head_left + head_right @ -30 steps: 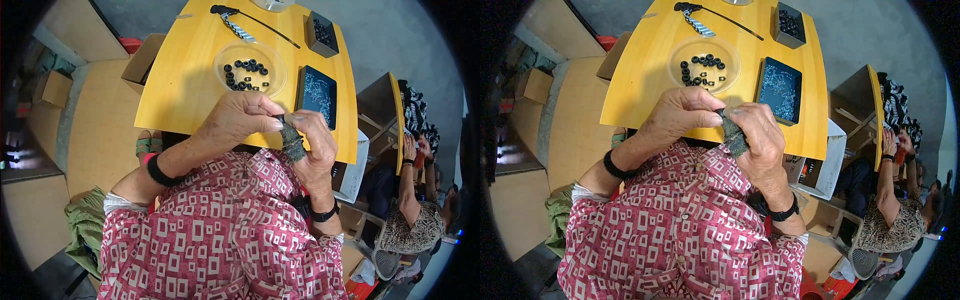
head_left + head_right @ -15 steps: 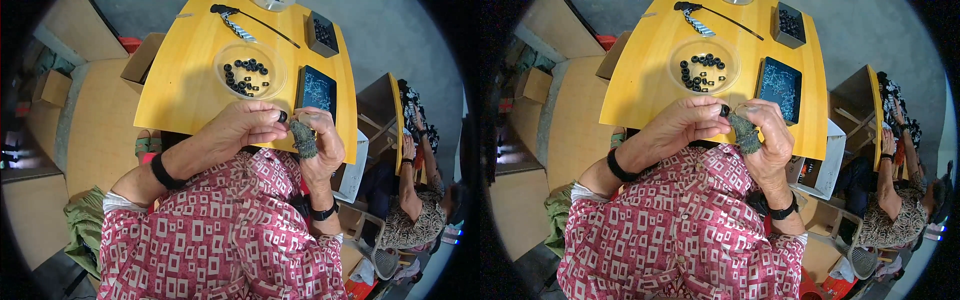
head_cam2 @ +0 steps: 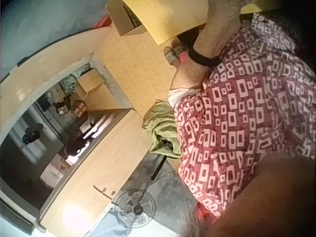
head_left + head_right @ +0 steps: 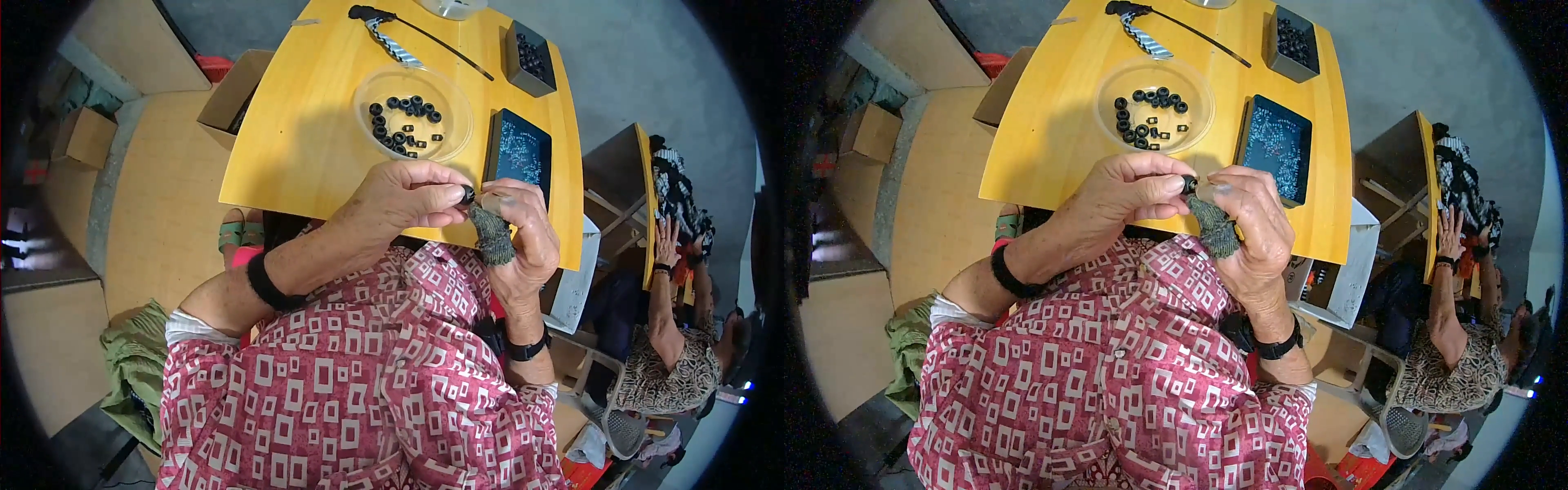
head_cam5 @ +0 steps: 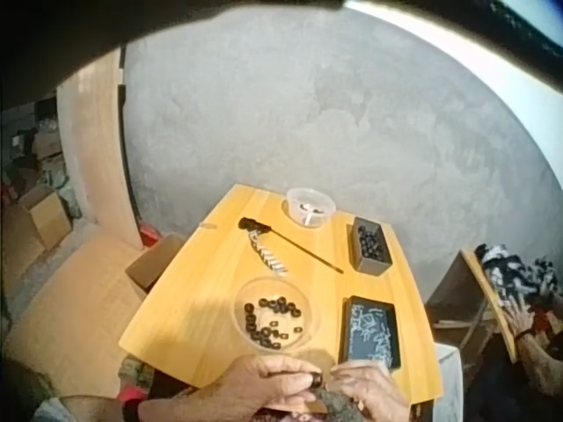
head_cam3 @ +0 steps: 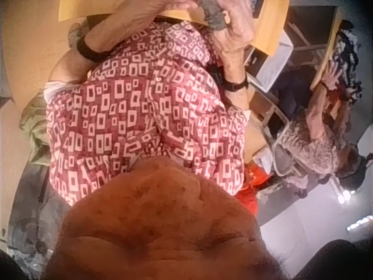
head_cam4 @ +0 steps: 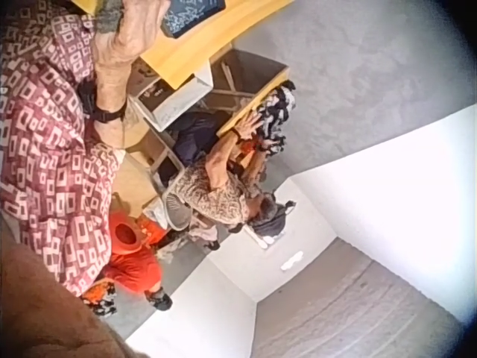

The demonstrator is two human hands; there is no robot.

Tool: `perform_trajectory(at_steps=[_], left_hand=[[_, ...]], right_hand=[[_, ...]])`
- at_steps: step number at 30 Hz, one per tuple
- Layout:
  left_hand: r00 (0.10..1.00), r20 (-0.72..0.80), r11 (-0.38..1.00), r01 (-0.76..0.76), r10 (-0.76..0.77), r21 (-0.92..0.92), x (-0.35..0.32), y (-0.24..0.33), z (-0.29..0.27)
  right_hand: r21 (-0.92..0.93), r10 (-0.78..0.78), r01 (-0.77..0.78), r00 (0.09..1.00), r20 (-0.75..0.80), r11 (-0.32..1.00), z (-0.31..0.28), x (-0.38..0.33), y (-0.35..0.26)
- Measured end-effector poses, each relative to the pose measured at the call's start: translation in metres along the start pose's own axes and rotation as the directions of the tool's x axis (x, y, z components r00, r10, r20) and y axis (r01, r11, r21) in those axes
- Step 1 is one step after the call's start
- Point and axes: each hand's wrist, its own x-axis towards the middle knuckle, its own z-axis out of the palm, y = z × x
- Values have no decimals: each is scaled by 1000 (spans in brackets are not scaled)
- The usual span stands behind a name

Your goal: The person assembles small rubber or plastic rings onto a central component by hand.

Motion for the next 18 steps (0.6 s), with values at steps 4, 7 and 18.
perform_trajectory(at_steps=[4,7,18], left_hand=[[1000,1,999,-22,22,29,1,1,0],[998,-1,995,-56,57,85,1,1,0],[989,13,974,144,-144,-174,0,4,0]], right_hand=[[-25,4,-3,1000,20,1000,0,2,-2],[-46,2,0,999,39,999,1,1,-2],[-28,37,-38,999,-28,999,-3,-2,-1]])
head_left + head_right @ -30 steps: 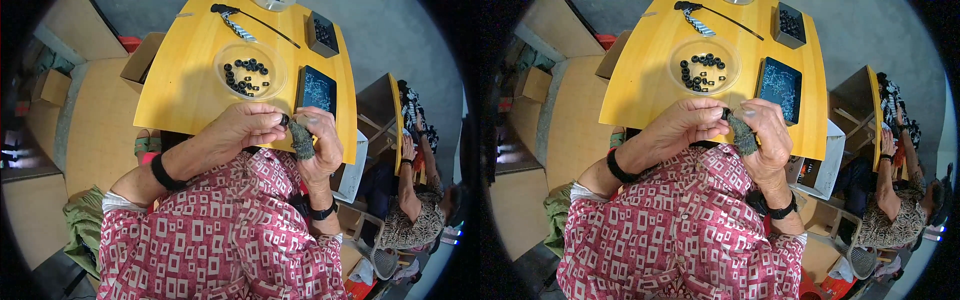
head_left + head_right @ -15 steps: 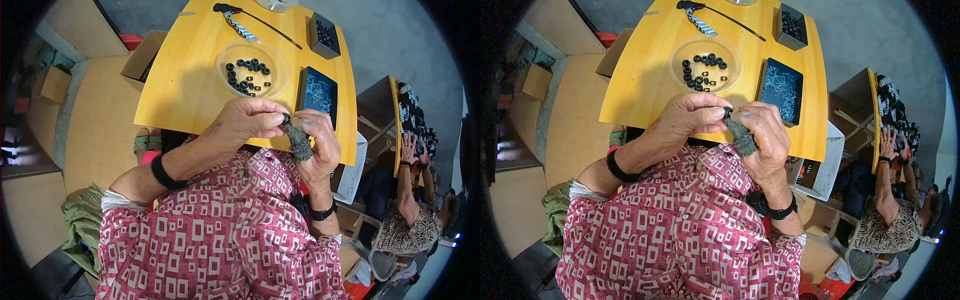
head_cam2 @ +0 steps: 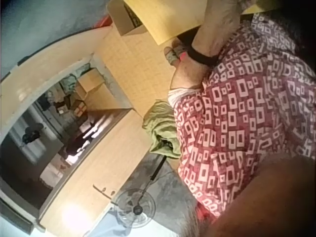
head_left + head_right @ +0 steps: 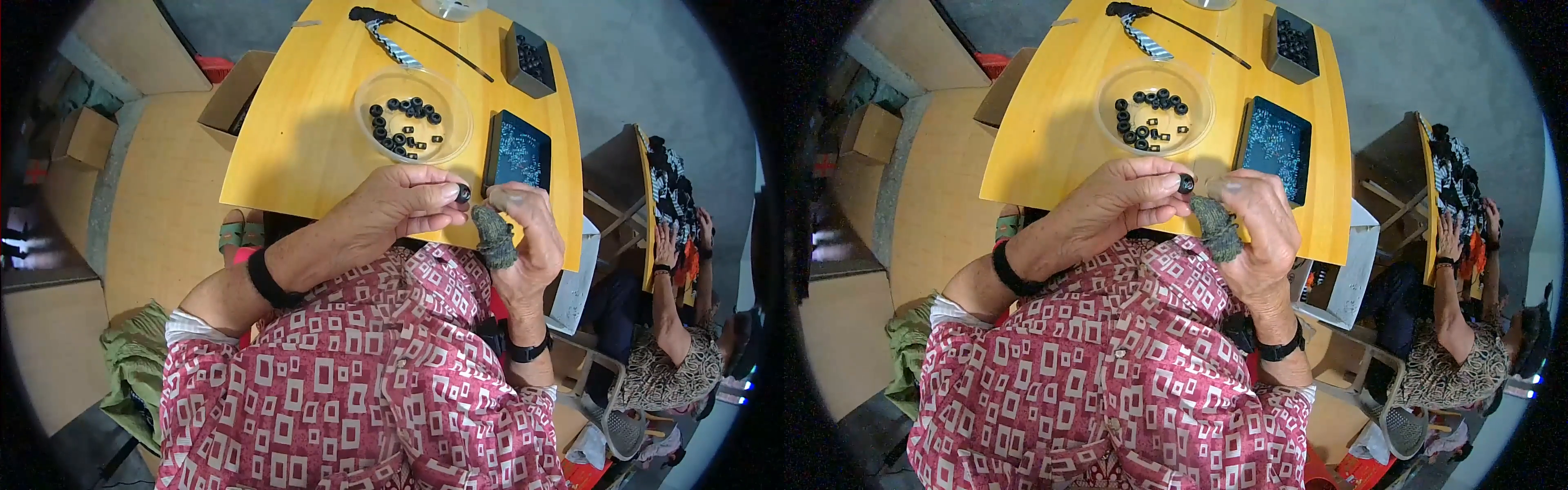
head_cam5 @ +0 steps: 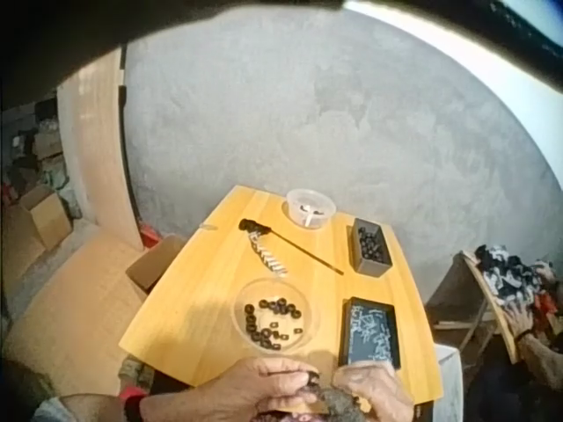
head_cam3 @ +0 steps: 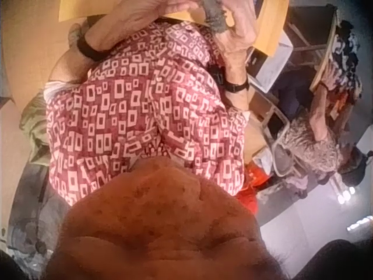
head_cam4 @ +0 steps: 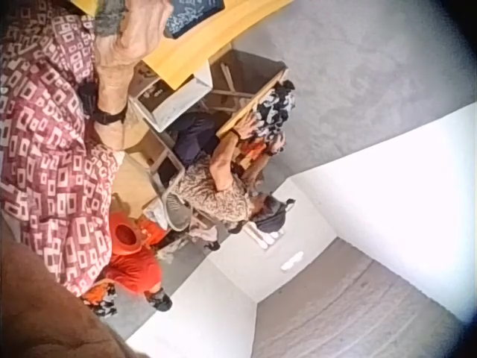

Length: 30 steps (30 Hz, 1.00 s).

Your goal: The person assembles small rubber or plastic rings onto a central component by hand.

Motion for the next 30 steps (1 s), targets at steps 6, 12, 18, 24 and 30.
perform_trajectory(at_steps=[6,12,18,24,30], left_hand=[[999,39,999,-21,22,-29,1,-6,-8],[998,50,997,-42,39,58,-5,-7,-12],[997,25,993,-74,72,90,-20,-2,-23],[985,63,978,-165,158,124,-35,29,-23],[967,-77,964,-232,243,132,-50,55,-28]], right_hand=[[-134,-200,213,974,104,968,6,3,-1],[-111,-168,179,981,97,978,10,7,-11],[-2,-138,143,963,231,990,18,12,-15],[153,54,-77,987,150,985,-3,46,-10],[-156,47,21,907,418,988,22,88,33]])
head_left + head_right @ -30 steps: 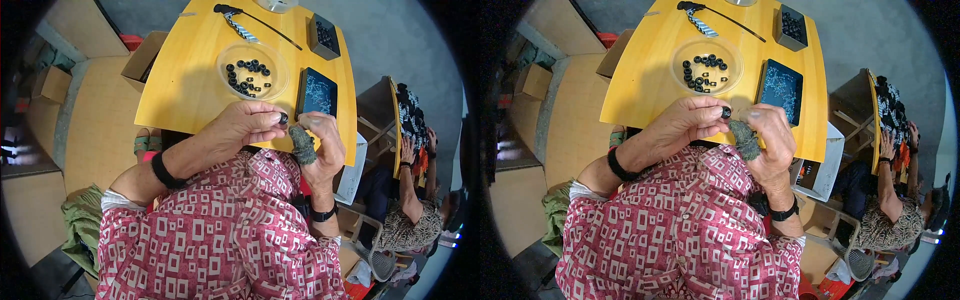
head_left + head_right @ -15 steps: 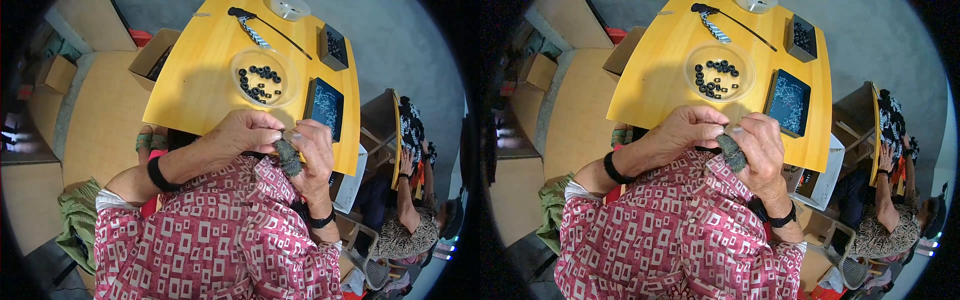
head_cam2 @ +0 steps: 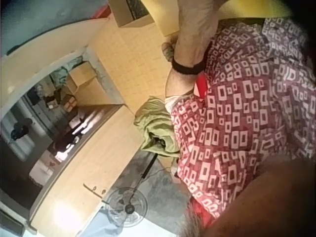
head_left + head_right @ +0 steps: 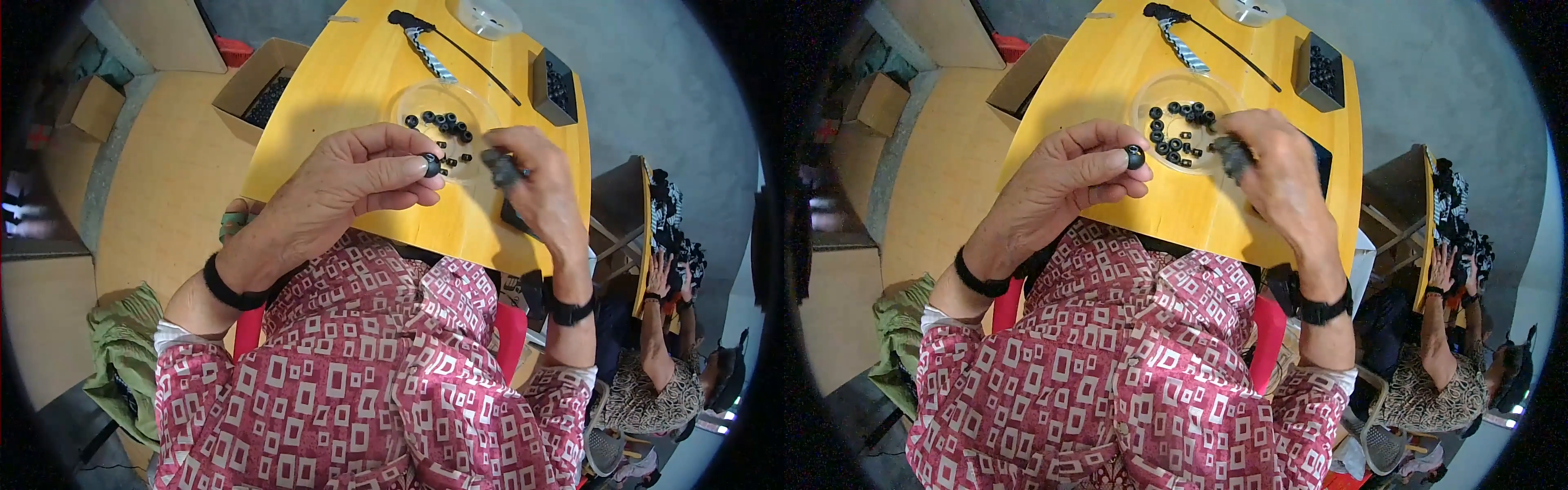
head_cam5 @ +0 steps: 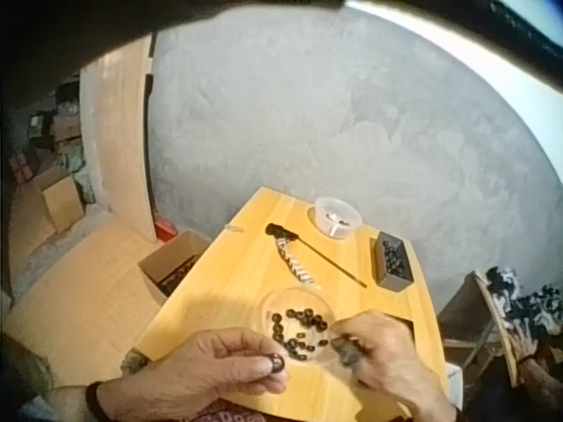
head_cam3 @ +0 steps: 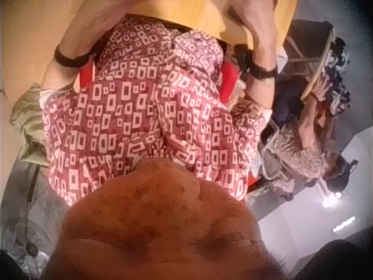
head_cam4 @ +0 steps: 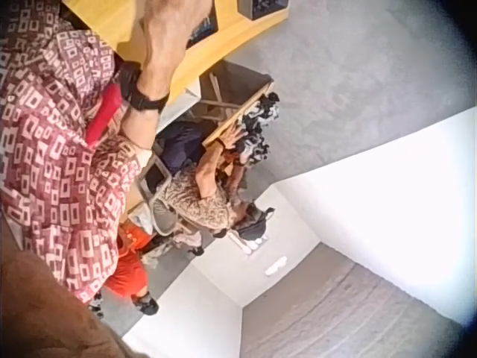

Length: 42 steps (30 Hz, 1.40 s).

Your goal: The person assembles small rubber or plastic rings onto a central component by hand.

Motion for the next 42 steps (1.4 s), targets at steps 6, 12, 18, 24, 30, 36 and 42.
perform_trajectory(at_steps=[6,12,18,24,30,36,42], left_hand=[[1000,-10,999,-19,18,-26,-1,3,-1],[999,7,998,-35,36,-46,1,1,1],[1000,18,998,-25,26,-57,4,-3,5],[996,-35,996,-85,84,-41,11,-11,5],[982,-23,980,-188,190,65,23,-31,19],[993,-26,993,-116,117,32,23,-36,26],[999,9,999,-35,35,-1,20,-42,36]], right_hand=[[-173,-69,140,928,365,975,32,37,11],[-221,-50,166,891,452,961,45,44,20],[-181,-82,157,928,364,971,45,38,20],[235,121,-144,987,110,961,19,13,-9],[95,-55,69,987,-148,993,10,-19,-42],[38,-89,96,982,-167,995,1,-33,-52],[272,8,54,975,-221,961,-1,-55,-41]])
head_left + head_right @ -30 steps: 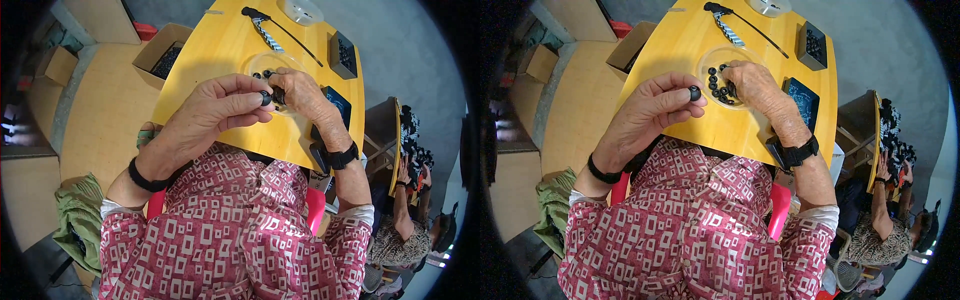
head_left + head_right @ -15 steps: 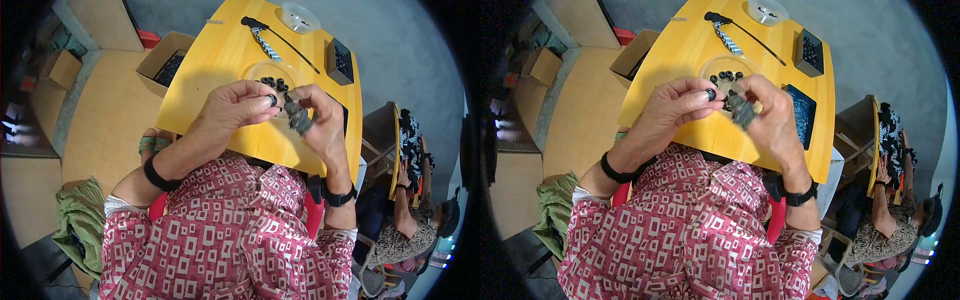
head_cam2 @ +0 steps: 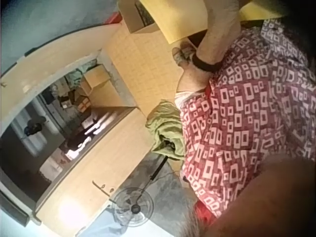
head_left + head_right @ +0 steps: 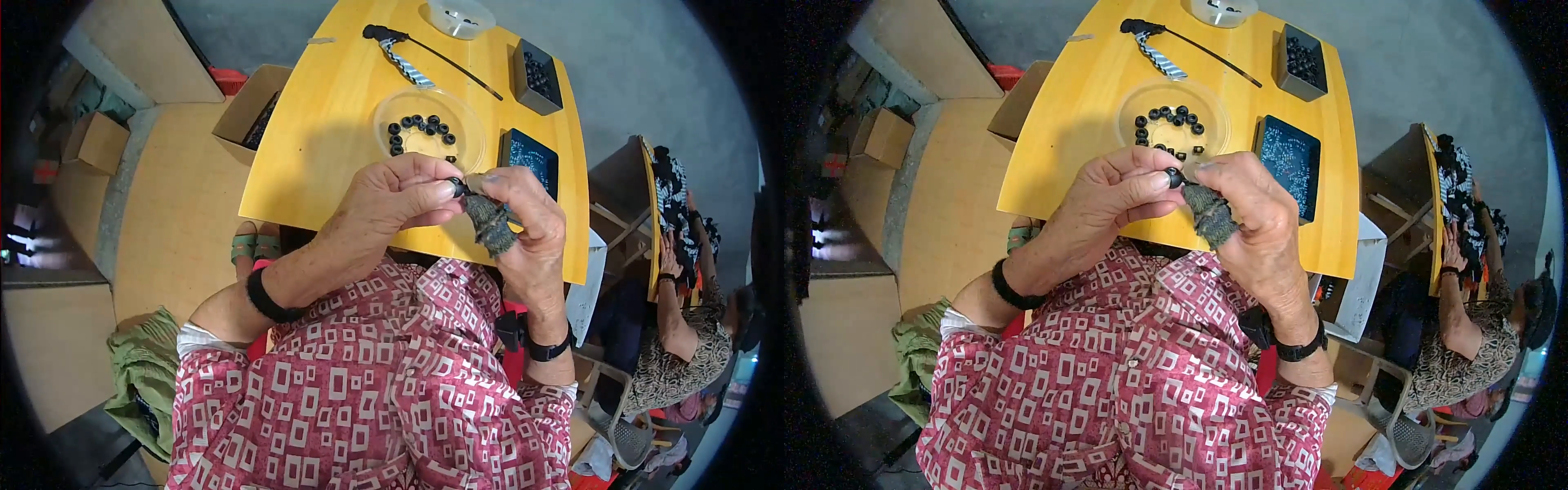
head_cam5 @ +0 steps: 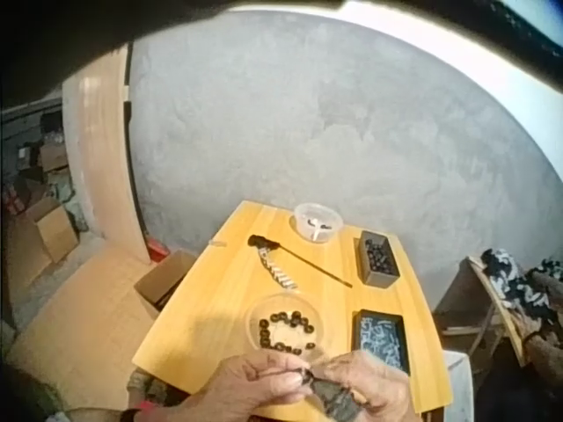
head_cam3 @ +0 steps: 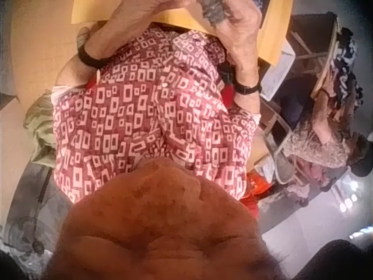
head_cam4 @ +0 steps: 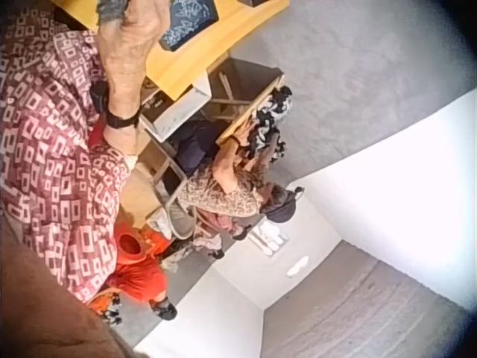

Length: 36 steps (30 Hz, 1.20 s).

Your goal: The person assembles small rubber or plastic rings onto a central component by hand.

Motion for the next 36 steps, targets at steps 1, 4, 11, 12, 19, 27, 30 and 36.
perform_trajectory(at_steps=[1,4,11,12,19,27,30,36], left_hand=[[1000,28,1000,6,-6,-11,1,-1,0],[998,57,999,40,-39,-20,2,-3,4],[993,74,995,91,-89,-28,5,-6,2],[992,82,995,100,-97,-30,4,-6,1],[984,160,997,80,-76,-16,3,-10,3],[976,177,992,127,-124,-5,6,-15,0],[974,182,990,142,-137,-18,8,-17,-1],[975,169,988,152,-145,-26,9,-15,2]], right_hand=[[76,34,-31,999,-42,997,0,-3,2],[70,19,-15,998,-54,997,0,-8,2],[-191,-58,50,998,-37,980,-4,-13,-6],[-177,-48,44,999,-20,983,-5,-13,-8],[-27,66,-69,994,-84,997,-9,-24,-3],[109,104,-98,993,-51,989,-8,-32,8],[103,95,-88,994,-60,991,-6,-34,12],[310,256,-217,962,-90,926,-2,-39,16]])
